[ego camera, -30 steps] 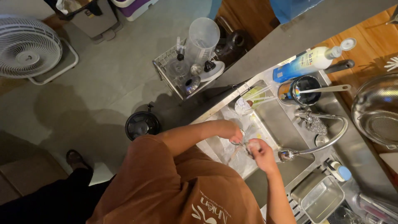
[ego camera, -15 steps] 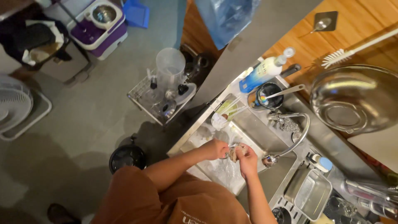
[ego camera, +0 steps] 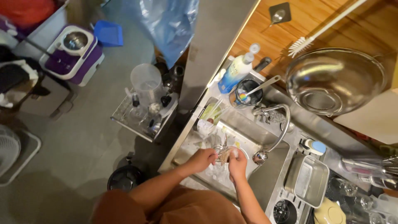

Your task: Washing various kitchen items including a metal bowl, a coffee filter part, and a metal container in a sink using a scrubber.

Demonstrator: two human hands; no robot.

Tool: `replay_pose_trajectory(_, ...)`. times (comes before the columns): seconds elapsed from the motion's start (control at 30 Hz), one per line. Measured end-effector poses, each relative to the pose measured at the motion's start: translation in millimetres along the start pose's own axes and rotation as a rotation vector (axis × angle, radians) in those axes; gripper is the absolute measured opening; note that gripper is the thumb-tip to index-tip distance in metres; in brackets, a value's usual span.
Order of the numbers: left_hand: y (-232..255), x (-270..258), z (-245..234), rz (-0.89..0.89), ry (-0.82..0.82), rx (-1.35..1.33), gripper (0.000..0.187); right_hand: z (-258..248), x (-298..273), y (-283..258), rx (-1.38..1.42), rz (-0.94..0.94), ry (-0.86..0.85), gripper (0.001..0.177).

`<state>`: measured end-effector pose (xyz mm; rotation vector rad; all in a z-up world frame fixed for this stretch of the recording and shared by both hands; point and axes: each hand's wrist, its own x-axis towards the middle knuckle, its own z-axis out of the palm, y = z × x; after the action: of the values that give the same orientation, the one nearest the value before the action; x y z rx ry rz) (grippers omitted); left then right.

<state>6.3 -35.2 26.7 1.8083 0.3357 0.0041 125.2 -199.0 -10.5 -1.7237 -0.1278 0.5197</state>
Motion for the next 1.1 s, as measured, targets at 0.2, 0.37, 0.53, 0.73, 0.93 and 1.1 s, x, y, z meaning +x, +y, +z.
replay_pose_trajectory(0.2,-25.9,19.9,21.3,-0.187,0.252,-0.078,0.025,-6.8,23.8,7.5,0.456,0.336,0.022,0.026)
replay_pose_trajectory(0.37,-33.9,39.9,15.4,-0.242,0.147,-0.086,0.061,-6.8,35.6,1.5,0.599,0.519,-0.335,0.033)
replay_pose_trajectory(0.53,-24.0,56.3,13.6,-0.171,-0.113,-0.01,0.088,9.1,48.0,-3.5,0.666,0.708,-0.251,0.023)
replay_pose_trajectory(0.73,-38.6,55.5,24.7,-0.077,-0.072,0.017,0.083,6.6,68.9,-1.2,0.413,0.557,-0.218,0.027)
replay_pose_trajectory(0.93,-69.3,47.7,42.6,-0.266,-0.287,-0.202,0.069,5.1,67.2,-45.8,0.301,0.436,-0.009,0.015)
replay_pose_trajectory(1.1,-85.2,43.9,37.1,-0.208,-0.347,-0.255,0.063,9.8,23.3,-45.8,0.218,0.416,-0.173,0.017)
